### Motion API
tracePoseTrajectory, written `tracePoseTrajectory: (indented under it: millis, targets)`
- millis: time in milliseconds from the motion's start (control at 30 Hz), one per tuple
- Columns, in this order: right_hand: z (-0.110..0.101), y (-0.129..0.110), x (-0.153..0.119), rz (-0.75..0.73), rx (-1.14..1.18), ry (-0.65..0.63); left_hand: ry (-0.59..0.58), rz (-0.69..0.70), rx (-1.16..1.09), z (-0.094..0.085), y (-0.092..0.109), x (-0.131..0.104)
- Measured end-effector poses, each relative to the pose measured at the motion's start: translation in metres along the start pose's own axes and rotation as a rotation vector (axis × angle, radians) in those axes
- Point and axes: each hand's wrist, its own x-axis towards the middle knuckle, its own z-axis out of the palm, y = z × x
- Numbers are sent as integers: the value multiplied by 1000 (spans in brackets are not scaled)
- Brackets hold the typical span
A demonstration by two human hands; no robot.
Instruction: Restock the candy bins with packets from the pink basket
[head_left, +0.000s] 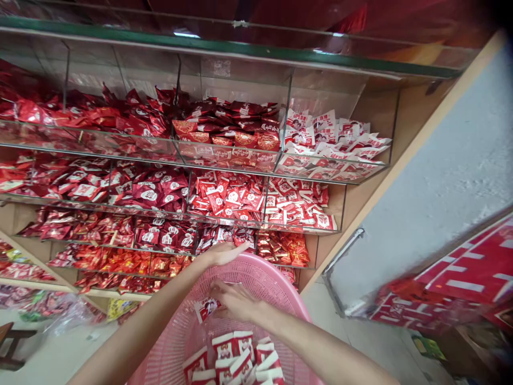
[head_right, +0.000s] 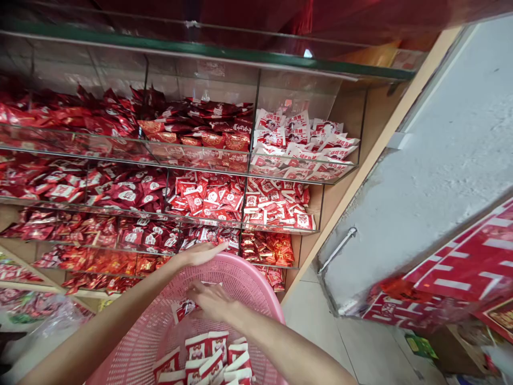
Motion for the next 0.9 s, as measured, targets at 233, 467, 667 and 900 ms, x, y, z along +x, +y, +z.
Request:
tracePoseTrajectory:
  millis: [233,467,667,900]
  targets:
    - [7,2,-3,31,-105,-1,-33,-22,7,0,3,-2]
    - [2,3,-3,84,-32,148,-15,-9,30,6,4,-4]
    - [2,20,0,79,-63,346,58,71,83,18,-12,8]
    - [-17,18,-4,0,-147,387,76,134,98,23,-19,21]
